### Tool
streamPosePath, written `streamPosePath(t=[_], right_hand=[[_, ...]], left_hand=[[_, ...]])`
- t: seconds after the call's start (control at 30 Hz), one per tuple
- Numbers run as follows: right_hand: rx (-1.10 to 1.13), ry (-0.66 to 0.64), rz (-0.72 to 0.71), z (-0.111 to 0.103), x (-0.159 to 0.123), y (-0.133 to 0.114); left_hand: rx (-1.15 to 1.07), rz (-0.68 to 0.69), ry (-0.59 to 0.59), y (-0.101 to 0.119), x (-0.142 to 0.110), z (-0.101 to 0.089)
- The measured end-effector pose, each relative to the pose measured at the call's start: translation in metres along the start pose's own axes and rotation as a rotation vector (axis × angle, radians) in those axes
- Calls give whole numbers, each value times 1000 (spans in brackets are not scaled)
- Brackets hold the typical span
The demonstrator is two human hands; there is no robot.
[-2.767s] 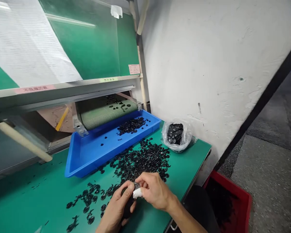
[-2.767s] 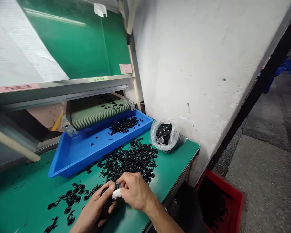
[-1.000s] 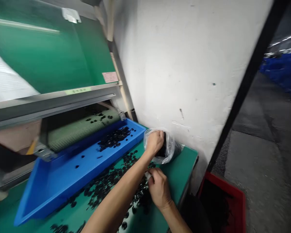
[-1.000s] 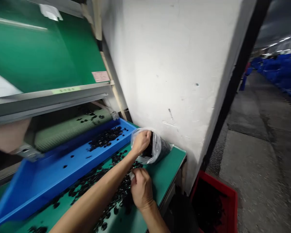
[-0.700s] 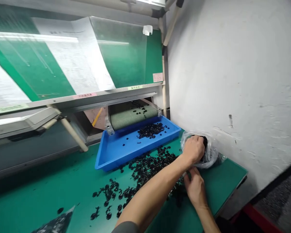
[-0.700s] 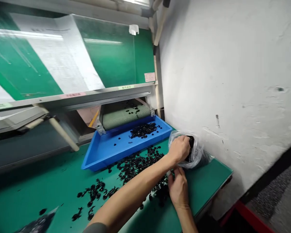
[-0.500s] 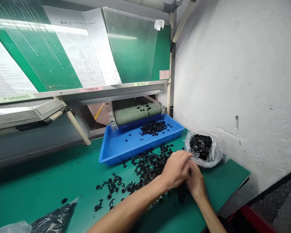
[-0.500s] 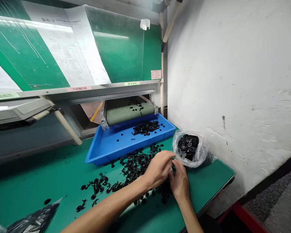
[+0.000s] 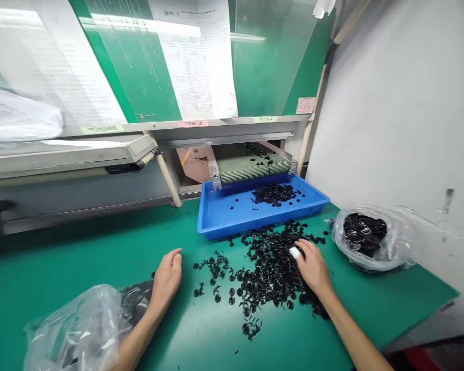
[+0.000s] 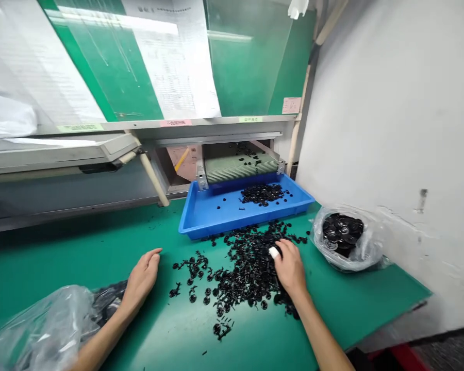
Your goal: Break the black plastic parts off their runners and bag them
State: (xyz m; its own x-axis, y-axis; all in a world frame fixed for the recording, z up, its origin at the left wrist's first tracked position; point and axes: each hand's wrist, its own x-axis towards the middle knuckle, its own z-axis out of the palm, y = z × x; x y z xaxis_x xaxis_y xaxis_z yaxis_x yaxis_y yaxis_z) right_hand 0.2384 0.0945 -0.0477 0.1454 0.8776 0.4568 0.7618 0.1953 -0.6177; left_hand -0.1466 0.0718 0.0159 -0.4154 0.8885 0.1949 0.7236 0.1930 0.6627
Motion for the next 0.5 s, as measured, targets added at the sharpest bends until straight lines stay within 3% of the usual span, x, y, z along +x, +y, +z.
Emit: streamPosePath(t=[0.13,0.23,0.4,0.5], right_hand=[[-19,-23,-79,14,1,-27],[-24,-39,-140,14,9,-33],[-82,43,-81,-13,38,-6],[-126,66,-33,-25,55,18]], left_hand=[[-9,13,-112,11,-4,20],[0,48,-128,16,-5,26],[161,126,51,6,3,13],[264,92,51,-1,9,7]])
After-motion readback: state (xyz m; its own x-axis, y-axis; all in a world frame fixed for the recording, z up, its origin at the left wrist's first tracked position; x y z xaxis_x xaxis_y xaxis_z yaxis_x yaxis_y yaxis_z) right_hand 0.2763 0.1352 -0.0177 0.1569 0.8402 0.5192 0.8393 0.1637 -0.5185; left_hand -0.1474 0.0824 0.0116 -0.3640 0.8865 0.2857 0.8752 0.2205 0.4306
